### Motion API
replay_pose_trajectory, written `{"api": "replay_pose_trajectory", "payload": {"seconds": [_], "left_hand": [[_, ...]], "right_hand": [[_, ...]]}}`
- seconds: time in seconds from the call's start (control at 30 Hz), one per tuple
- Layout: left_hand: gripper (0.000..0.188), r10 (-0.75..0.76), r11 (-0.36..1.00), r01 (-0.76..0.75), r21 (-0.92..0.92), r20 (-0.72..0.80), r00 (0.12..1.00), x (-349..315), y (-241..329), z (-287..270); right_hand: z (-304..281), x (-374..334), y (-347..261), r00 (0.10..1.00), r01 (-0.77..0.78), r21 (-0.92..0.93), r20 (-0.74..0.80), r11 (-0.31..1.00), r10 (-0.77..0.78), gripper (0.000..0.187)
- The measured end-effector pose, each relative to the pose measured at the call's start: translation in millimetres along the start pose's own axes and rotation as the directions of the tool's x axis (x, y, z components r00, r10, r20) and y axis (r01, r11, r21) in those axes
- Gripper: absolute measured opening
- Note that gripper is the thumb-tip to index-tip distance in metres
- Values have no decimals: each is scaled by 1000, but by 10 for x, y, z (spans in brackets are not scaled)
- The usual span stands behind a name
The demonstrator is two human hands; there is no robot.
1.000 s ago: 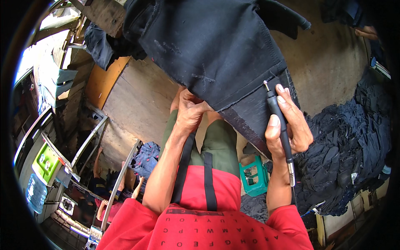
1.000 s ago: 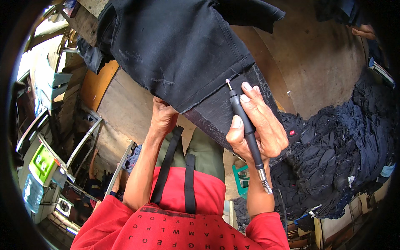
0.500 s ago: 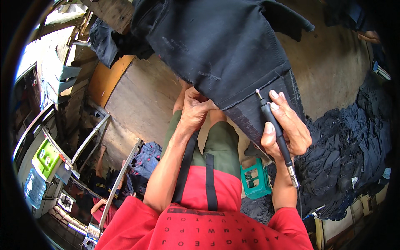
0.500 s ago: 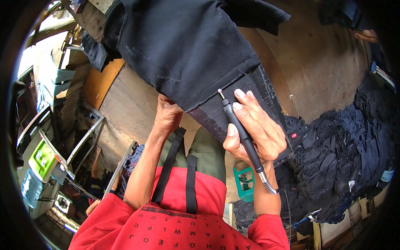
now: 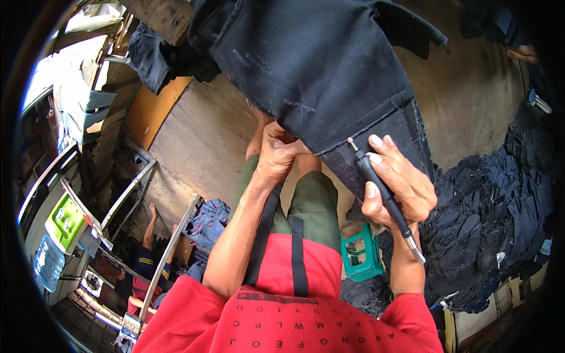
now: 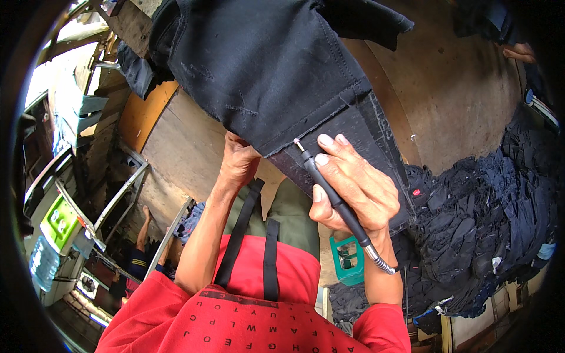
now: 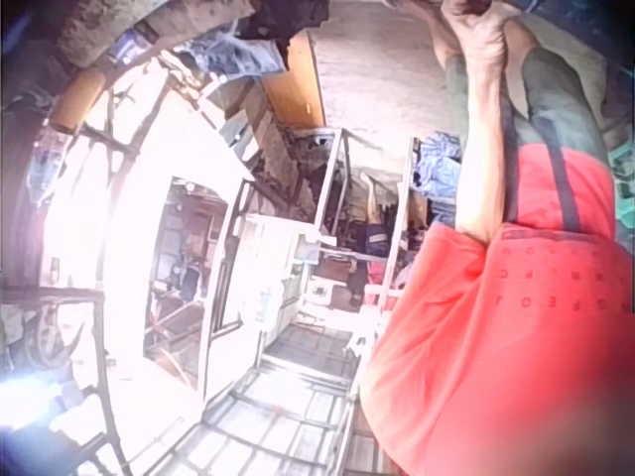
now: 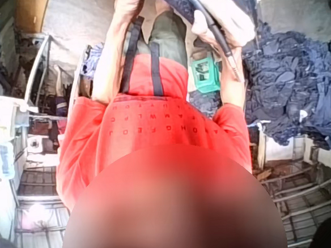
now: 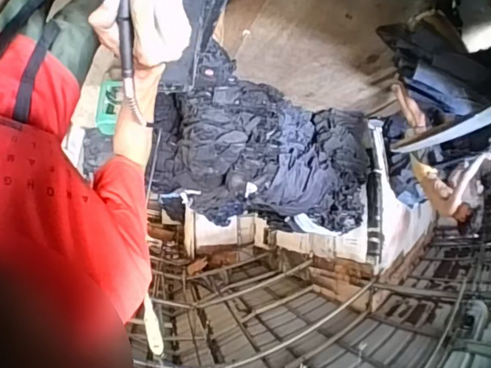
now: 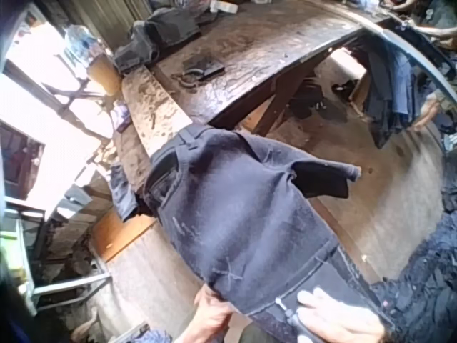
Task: The person uses a rotary grinding tool to abrade the surface of black denim shorts, focusing on the front panels and leg hems. They repeatedly reposition the shorts and work along seams and edges to create a worn appearance.
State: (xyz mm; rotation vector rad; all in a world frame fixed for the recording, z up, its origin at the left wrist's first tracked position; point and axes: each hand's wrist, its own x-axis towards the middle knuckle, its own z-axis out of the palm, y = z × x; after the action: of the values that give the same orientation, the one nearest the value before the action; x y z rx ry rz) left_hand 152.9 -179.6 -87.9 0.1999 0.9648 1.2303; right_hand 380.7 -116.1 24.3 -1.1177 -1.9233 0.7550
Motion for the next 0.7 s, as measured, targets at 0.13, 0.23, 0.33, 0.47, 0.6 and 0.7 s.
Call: {"api": "replay_pose_trajectory", "payload": {"seconds": [0.13, 0.23, 0.33, 0.47, 0.6, 0.7], "left_hand": [[41, 0, 1000, 0, 0, -2, 1000, 4, -17, -2], [41, 6, 1000, -6, 4, -18, 1000, 2, -19, 0], [42, -3, 1000, 3, 1, -19, 1000, 0, 4, 23], [45, -26, 999, 27, 33, -47, 999, -1, 49, 58], [39, -76, 988, 75, 137, 1, 997, -57, 136, -19], [52, -179, 901, 165, 402, -3, 984, -221, 404, -99]], "right_hand": [[-10, 16, -18, 1000, 4, 6, 16, 1000, -4, 24], [-21, 41, -26, 999, 2, -2, 37, 1000, -2, 24], [-18, 43, -15, 999, -4, -11, 48, 1000, 5, 24], [-44, -5, 12, 999, -41, -13, 22, 999, 41, 25], [-131, -39, 25, 982, -102, -106, -167, 989, 83, 30], [-140, -61, 102, 848, -177, 234, -457, 956, 269, 44]]}}
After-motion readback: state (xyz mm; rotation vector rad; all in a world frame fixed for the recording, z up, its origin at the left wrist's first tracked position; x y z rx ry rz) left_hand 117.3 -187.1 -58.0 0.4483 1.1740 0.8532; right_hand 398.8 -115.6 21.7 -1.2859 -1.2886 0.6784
